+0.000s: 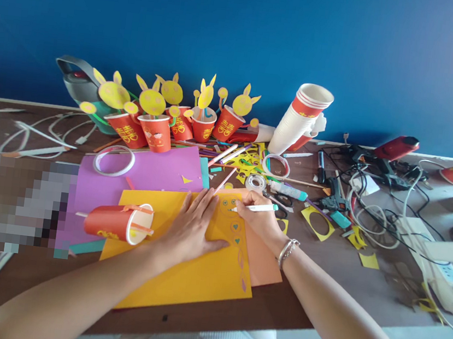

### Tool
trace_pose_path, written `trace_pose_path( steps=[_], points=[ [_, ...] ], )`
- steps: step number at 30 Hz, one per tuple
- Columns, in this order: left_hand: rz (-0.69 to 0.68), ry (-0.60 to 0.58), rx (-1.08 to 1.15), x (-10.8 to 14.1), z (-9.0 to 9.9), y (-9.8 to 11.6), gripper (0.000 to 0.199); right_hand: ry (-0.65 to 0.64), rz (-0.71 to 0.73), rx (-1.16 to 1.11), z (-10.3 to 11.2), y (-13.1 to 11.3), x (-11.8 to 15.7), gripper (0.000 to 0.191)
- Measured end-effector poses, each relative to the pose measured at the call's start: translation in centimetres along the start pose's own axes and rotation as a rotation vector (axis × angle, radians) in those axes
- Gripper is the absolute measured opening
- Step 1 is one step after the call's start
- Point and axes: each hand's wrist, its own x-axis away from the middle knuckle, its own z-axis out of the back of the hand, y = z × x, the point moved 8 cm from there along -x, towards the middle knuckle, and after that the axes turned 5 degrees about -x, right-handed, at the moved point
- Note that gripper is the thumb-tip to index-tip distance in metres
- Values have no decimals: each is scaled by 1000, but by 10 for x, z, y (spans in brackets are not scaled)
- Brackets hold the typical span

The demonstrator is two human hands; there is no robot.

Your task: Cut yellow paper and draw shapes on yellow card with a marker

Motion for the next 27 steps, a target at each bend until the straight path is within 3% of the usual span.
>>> trace_pose_path(
  steps=[15,27],
  points=[
    [2,-8,0,0,0,0,94,16,18,71,1,-2,-2,25],
    [8,-10,19,-1,1,0,94,23,17,-8,1,2,-1,25]
  ],
)
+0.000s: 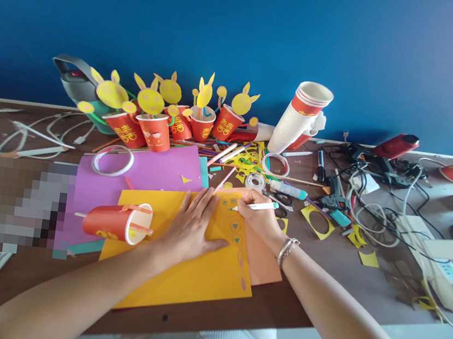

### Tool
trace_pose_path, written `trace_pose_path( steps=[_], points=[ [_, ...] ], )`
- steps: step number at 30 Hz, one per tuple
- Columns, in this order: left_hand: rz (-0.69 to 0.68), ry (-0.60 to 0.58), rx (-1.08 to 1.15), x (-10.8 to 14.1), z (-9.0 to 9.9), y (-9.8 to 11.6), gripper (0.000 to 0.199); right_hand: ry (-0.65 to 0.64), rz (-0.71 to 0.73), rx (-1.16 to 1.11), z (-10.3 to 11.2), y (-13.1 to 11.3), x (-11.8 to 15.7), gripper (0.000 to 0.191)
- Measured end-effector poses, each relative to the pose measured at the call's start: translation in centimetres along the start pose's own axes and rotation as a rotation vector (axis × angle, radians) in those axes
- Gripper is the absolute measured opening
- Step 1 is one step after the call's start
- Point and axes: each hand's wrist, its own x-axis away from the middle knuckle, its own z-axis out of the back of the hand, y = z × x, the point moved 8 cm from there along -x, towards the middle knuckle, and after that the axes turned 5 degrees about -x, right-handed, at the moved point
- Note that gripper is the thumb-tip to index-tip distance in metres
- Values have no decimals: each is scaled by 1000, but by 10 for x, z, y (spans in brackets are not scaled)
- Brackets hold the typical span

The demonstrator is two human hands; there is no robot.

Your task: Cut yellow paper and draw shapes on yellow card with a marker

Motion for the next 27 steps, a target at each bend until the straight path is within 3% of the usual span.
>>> trace_pose_path(
  steps=[27],
  points=[
    [-10,11,-13,1,-1,0,94,-6,-16,40,-1,3,0,27]
  ],
)
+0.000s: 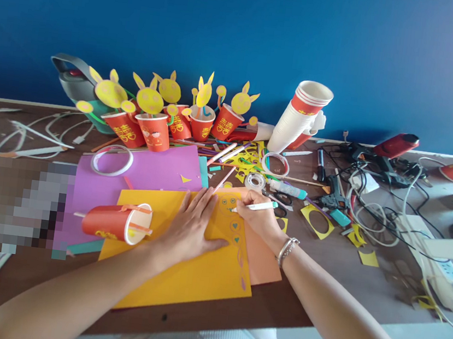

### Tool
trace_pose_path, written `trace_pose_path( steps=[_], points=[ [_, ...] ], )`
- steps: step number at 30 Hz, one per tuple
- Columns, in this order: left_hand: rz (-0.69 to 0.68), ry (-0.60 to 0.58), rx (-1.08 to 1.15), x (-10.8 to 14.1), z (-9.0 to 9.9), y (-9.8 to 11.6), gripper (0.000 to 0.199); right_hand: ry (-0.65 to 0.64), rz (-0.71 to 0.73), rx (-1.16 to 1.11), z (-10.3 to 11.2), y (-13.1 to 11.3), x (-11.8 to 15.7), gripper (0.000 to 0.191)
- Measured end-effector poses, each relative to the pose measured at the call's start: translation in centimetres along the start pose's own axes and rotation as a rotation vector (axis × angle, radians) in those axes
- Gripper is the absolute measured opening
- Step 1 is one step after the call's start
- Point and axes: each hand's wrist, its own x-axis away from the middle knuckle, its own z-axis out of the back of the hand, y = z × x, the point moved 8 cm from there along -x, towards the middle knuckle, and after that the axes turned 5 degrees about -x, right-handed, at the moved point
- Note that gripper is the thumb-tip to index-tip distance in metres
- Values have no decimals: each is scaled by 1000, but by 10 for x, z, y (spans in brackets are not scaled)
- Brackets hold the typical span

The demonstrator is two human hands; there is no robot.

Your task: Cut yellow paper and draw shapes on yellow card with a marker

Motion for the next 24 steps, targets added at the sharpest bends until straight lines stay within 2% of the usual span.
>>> trace_pose_path(
  steps=[11,24],
  points=[
    [-3,12,2,0,0,0,95,-6,45,-43,0,-5,0,27],
    [1,-9,-18,0,0,0,94,-2,-24,26,0,1,0,26]
  ],
)
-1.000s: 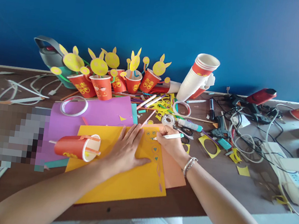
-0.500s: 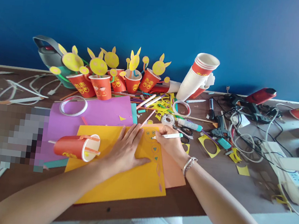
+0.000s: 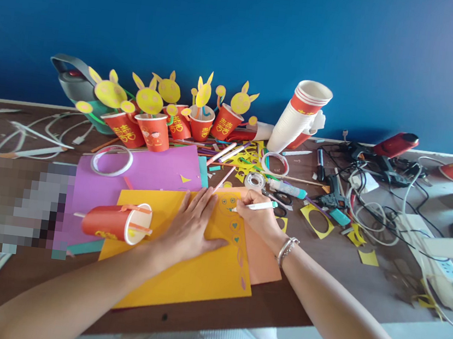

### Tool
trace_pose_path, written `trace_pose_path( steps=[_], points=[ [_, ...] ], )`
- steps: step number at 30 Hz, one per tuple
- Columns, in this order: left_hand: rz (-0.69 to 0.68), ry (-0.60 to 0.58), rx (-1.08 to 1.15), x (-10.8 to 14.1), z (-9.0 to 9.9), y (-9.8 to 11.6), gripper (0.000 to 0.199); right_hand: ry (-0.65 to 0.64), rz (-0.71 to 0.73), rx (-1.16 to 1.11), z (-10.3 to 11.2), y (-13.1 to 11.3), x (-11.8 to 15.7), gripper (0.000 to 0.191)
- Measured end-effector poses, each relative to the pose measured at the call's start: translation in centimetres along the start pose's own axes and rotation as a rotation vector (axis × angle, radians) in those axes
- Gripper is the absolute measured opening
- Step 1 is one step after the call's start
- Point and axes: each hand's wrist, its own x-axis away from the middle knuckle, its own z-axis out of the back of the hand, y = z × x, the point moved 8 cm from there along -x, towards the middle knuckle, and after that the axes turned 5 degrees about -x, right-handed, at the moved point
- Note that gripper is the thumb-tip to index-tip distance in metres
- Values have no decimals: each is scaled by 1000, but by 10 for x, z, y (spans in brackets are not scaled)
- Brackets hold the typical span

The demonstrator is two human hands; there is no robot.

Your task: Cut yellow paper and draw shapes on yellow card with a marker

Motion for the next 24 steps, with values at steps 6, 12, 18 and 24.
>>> trace_pose_path(
  steps=[6,12,18,24],
  points=[
    [0,-3,10,0,1,0,95,12,17,-28,1,-4,0,25],
    [1,9,26,0,1,0,94,23,-5,-83,2,-1,-1,24],
    [-6,23,25,1,1,0,95,3,22,-49,0,-1,-1,26],
    [-2,14,20,0,1,0,95,14,1,-81,1,-1,-1,26]
  ],
)
